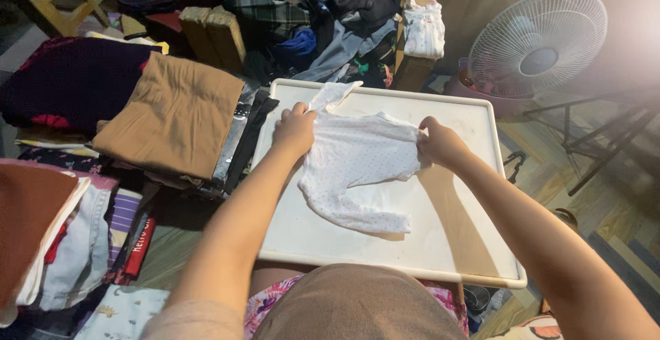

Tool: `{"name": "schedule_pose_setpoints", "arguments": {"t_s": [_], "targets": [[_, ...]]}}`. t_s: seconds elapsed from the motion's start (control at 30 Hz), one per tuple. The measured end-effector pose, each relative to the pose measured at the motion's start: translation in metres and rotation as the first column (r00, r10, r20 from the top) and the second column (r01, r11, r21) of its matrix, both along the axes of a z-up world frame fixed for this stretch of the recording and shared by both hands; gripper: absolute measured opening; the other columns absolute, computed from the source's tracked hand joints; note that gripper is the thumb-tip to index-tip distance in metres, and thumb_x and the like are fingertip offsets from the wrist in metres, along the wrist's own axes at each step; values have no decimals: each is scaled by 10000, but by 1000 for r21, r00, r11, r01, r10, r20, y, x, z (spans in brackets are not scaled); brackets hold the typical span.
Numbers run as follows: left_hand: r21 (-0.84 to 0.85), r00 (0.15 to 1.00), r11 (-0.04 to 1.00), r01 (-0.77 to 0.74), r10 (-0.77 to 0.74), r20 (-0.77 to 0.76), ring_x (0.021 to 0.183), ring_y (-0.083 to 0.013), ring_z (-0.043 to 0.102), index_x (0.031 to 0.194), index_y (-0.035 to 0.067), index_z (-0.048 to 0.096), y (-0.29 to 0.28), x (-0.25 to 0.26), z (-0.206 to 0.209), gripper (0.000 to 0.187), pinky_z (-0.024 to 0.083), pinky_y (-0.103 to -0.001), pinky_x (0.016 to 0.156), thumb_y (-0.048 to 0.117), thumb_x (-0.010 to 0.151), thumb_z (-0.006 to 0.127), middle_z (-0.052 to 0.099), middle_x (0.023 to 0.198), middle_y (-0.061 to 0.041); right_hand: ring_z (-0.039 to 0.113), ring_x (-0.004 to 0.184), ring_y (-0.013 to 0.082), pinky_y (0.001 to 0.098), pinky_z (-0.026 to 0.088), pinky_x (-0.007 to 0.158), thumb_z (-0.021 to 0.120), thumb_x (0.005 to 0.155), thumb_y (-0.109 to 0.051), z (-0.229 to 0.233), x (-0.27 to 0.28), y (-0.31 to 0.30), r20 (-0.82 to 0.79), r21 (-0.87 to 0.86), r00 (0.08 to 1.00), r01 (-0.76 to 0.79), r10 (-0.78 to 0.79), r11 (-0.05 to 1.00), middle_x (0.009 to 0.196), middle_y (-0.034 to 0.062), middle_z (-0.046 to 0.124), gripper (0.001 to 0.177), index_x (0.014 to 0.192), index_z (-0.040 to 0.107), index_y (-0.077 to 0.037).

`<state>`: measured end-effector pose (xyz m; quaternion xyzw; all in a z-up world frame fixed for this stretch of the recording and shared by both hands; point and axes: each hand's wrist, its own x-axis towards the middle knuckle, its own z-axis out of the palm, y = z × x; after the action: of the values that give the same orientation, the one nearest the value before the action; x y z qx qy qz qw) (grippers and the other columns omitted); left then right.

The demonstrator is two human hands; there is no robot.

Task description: The person picks up clothing items from a wooden bench and folds them on a small white table, including a white baby onesie and a black t-shirt.

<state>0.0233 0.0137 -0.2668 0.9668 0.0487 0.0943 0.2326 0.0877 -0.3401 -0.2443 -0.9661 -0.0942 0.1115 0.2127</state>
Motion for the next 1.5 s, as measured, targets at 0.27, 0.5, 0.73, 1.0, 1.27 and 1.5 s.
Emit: {"name": "schedule_pose_setpoints", "arguments": {"t_s": [0.27, 0.5, 0.73, 1.0, 1.27, 1.5], "targets": [[111, 609, 601, 791, -791, -59, 1284, -292, 564, 1244, 132, 675, 22, -71, 27, 568, 457, -441, 1064, 461, 788, 755, 581, 1409, -93, 618, 1138, 306, 449, 507, 968, 757, 900, -402, 68, -54, 0, 220, -219, 776, -552, 592, 805, 1203, 91, 657, 379, 1173, 666, -156], [198, 600, 605, 771, -795, 91, 1206, -256, 626, 1149, 173, 723, 16, -142, 31, 332, 447, -477, 990, 331, 857, 723, 658, 1308, -50, 625, 1126, 278, 435, 488, 973, 785, 793, -299, 23, -55, -15, 245, -121, 673, -693, 698, 711, 1126, 43, 711, 279, 1033, 778, -158], [-252, 841, 814, 523, -541, -3, 946, -260, 696, 1015, 126, 697, 9, -108, 8, 138, 541, -418, 895, 203, 918, 635, 729, 920, -77, 699, 863, 148, 311, 539, 847, 771, 823, -192, -15, 20, -21, -276, 168, 875, -362, 397, 917, 903, -4, 766, 236, 1045, 779, -111], [-913, 925, -165, -373, -143, -352, 871, -247, 740, 1173, 103, 597, 17, -14, -12, 398, 619, -435, 692, 399, 928, 491, 716, 1052, -110, 511, 624, 126, 304, 433, 556, 732, 914, -314, -14, 55, 0, -489, 339, 857, 13, 165, 941, 729, 8, 593, 313, 968, 752, -6], [-923, 959, 332, -195, -131, -250, 861, -279, 735, 1216, -35, 640, 7, -16, -31, 418, 615, -413, 622, 126, 851, 764, 725, 1059, -180, 687, 721, 191, 325, 556, 653, 865, 725, -391, 6, 20, 27, -95, 84, 972, -205, 213, 975, 813, 27, 688, 458, 1002, 720, -58], [-763, 983, 624, 171, -158, 91, 937, -136, 670, 1205, 16, 653, -3, -17, -15, 370, 538, -284, 821, 163, 873, 720, 720, 1073, -72, 627, 689, 152, 315, 500, 641, 779, 795, -321, 1, 17, 28, 11, 166, 965, -262, 264, 951, 794, 49, 706, 319, 999, 750, -77]]}}
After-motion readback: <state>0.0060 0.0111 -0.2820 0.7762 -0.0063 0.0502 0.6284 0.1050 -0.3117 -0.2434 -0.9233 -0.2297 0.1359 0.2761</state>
